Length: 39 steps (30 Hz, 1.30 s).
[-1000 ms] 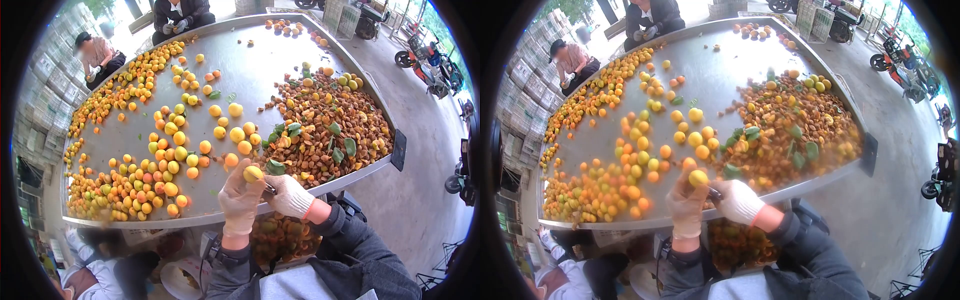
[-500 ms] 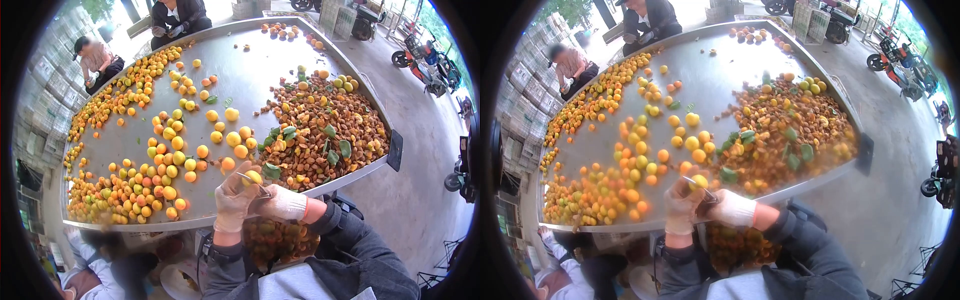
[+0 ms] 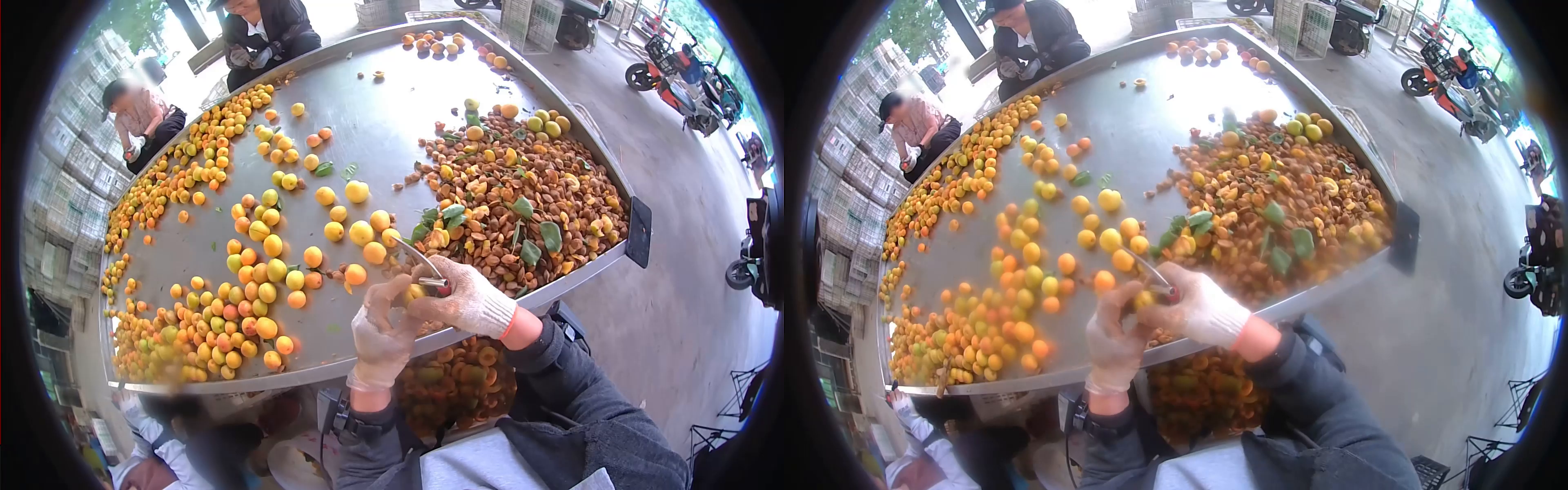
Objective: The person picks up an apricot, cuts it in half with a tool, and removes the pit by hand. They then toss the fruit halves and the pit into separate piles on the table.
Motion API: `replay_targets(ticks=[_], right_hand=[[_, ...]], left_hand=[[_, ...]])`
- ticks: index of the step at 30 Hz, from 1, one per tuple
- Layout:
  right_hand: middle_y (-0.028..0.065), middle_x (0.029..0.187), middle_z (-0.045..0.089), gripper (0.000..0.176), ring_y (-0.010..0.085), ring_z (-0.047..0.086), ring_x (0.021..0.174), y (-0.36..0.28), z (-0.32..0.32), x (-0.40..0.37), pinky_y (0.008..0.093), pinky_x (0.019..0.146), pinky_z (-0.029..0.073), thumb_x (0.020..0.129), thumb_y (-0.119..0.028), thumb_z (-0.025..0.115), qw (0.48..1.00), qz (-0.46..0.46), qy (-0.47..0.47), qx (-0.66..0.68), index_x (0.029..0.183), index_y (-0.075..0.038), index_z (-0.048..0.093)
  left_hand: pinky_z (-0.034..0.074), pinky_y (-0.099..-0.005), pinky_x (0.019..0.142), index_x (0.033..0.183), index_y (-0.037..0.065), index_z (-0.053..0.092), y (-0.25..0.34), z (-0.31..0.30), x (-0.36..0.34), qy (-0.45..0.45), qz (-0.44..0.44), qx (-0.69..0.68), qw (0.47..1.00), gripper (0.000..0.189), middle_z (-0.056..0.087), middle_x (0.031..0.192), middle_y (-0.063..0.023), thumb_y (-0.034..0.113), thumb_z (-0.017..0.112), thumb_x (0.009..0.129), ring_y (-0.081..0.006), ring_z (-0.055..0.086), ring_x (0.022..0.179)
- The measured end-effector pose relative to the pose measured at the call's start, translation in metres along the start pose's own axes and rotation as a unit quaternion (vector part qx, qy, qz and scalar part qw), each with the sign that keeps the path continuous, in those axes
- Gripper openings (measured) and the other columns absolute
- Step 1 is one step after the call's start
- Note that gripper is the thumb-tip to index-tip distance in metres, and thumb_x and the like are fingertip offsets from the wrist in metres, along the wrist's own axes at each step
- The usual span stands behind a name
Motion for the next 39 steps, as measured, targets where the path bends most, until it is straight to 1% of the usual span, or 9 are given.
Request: replay_targets(ticks=[7,9,16,23,27,29,32,35,39], right_hand=[[0.0072,0.085,0.064,0.037,0.0124,0.061,0.078,-0.005,0.005,0.002,0.0296,0.069,0.05,0.083,-0.02,0.069,0.993,-0.057,0.005,0.103,0.114,-0.002,0.058],[0.0062,0.086,0.064,0.036,0.0109,0.06,0.077,-0.007,0.012,0.0,0.0287,0.068,0.05,0.084,-0.018,0.068,0.993,-0.068,0.017,0.097,0.115,-0.003,0.057],[-0.003,0.067,0.057,0.021,0.0049,0.048,0.047,-0.011,0.02,-0.009,0.0218,0.042,0.037,0.086,-0.01,0.064,0.977,0.05,-0.081,0.193,0.106,-0.007,0.064],[0.0061,0.079,0.068,0.027,0.0147,0.062,0.067,-0.013,0.038,-0.019,0.0282,0.063,0.05,0.085,-0.019,0.068,0.957,-0.082,-0.274,-0.058,0.11,-0.008,0.067],[0.0054,0.072,0.065,0.021,0.0096,0.059,0.06,-0.012,-0.014,-0.004,0.0237,0.055,0.046,0.083,-0.006,0.065,0.992,-0.004,0.027,0.125,0.103,-0.006,0.07],[0.0009,0.06,0.05,0.021,0.0079,0.038,0.039,-0.019,-0.038,-0.006,0.0241,0.037,0.029,0.087,0.001,0.052,0.955,-0.064,0.135,0.257,0.104,-0.006,0.062],[-0.0004,0.054,0.035,0.017,0.0098,0.029,0.038,-0.02,-0.051,-0.005,0.0253,0.036,0.025,0.09,0.0,0.05,0.841,-0.149,0.218,0.472,0.102,-0.007,0.059],[0.0029,0.056,0.047,0.018,0.0095,0.038,0.041,-0.021,-0.055,-0.007,0.0242,0.038,0.029,0.089,-0.001,0.049,0.804,-0.203,0.217,0.515,0.105,-0.001,0.058],[-0.001,0.055,0.036,0.017,0.0098,0.031,0.039,-0.019,-0.052,-0.012,0.0254,0.036,0.025,0.088,0.0,0.051,0.856,-0.181,0.238,0.422,0.102,-0.006,0.059]], left_hand=[[0.05,-0.0286,0.085,0.123,0.0,0.059,0.007,0.005,-0.001,-0.02,0.016,-0.012,1.0,0.04,0.064,0.104,-0.0076,-0.002,0.067,0.084,-0.0166,0.062,0.094],[0.053,-0.0305,0.081,0.127,-0.003,0.056,-0.025,0.005,-0.009,0.111,-0.114,-0.374,0.914,0.04,0.064,0.108,-0.0097,-0.001,0.062,0.088,-0.0208,0.065,0.095],[0.057,-0.0303,0.074,0.13,-0.003,0.053,-0.059,-0.01,-0.013,0.139,-0.231,-0.469,0.841,0.037,0.064,0.109,-0.0119,0.011,0.057,0.096,-0.0188,0.067,0.088],[0.059,-0.0325,0.077,0.128,-0.001,0.054,-0.069,-0.009,-0.015,0.113,-0.264,-0.519,0.805,0.036,0.065,0.107,-0.013,0.009,0.059,0.094,-0.0229,0.067,0.087],[0.058,-0.0359,0.086,0.13,-0.001,0.053,-0.06,-0.003,-0.016,0.098,-0.268,-0.478,0.831,0.04,0.065,0.111,-0.0139,-0.002,0.06,0.09,-0.0259,0.068,0.092],[0.058,-0.0361,0.088,0.131,-0.002,0.052,-0.057,0.01,-0.018,0.063,-0.294,-0.476,0.827,0.041,0.064,0.112,-0.0137,-0.003,0.059,0.09,-0.0254,0.067,0.094],[0.057,-0.036,0.09,0.132,-0.004,0.05,-0.054,0.032,-0.023,0.008,-0.318,-0.482,0.816,0.043,0.064,0.113,-0.0133,-0.005,0.059,0.09,-0.0246,0.066,0.097],[0.056,-0.0352,0.091,0.131,-0.006,0.05,-0.052,0.048,-0.027,-0.015,-0.338,-0.487,0.805,0.042,0.064,0.113,-0.0134,-0.005,0.059,0.09,-0.024,0.065,0.098],[0.056,-0.0334,0.089,0.13,-0.006,0.051,-0.048,0.057,-0.029,-0.013,-0.366,-0.468,0.804,0.041,0.064,0.113,-0.0138,-0.003,0.061,0.09,-0.0229,0.066,0.096]])
Point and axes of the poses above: each hand's wrist, its own x-axis towards the middle knuckle, its own z-axis out of the palm, y = z × x, the point moved 9 cm from there along x, towards the middle knuckle
